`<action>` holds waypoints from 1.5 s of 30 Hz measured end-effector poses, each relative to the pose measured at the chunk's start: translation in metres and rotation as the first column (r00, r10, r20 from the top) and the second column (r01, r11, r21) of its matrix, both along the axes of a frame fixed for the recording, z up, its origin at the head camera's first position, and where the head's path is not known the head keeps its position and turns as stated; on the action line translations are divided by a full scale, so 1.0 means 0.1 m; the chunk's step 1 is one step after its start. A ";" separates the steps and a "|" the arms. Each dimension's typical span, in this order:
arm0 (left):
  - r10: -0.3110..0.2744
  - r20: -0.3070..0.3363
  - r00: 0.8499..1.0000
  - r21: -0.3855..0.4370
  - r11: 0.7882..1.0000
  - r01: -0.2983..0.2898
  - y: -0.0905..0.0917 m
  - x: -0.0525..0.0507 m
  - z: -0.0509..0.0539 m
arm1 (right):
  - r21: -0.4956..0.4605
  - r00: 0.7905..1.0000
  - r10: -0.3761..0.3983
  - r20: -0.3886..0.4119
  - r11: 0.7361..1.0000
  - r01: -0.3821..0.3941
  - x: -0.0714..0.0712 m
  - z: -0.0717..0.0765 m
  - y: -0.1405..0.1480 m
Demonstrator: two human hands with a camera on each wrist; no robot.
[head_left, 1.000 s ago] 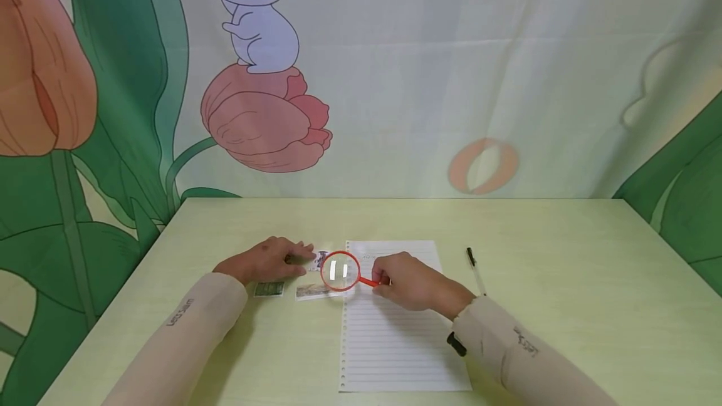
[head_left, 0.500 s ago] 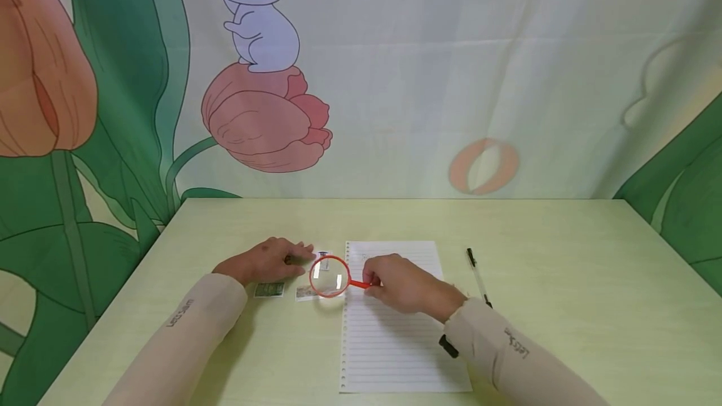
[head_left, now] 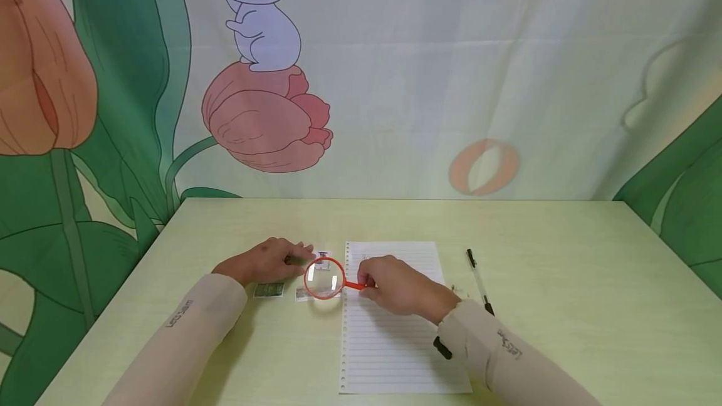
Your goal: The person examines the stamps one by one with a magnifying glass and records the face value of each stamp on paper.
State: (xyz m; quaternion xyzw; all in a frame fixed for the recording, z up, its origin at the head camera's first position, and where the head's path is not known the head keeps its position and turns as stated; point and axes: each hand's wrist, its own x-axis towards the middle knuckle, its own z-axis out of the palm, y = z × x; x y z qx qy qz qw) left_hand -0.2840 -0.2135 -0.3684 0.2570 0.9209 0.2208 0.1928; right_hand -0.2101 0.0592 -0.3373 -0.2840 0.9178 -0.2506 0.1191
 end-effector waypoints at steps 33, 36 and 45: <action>0.029 0.029 0.999 -0.021 0.999 -0.029 0.04 0.02 0.05 | 0.183 0.995 0.018 -0.103 0.983 0.001 -0.22 -0.10 -0.21; 0.032 0.029 0.999 -0.021 0.999 -0.032 0.04 0.02 0.04 | 0.189 0.993 0.018 -0.115 0.982 0.004 -0.22 -0.10 -0.22; 0.011 0.032 0.999 0.017 1.000 -0.011 0.02 0.01 0.03 | 0.191 0.992 0.021 -0.127 0.982 0.004 -0.22 -0.12 -0.24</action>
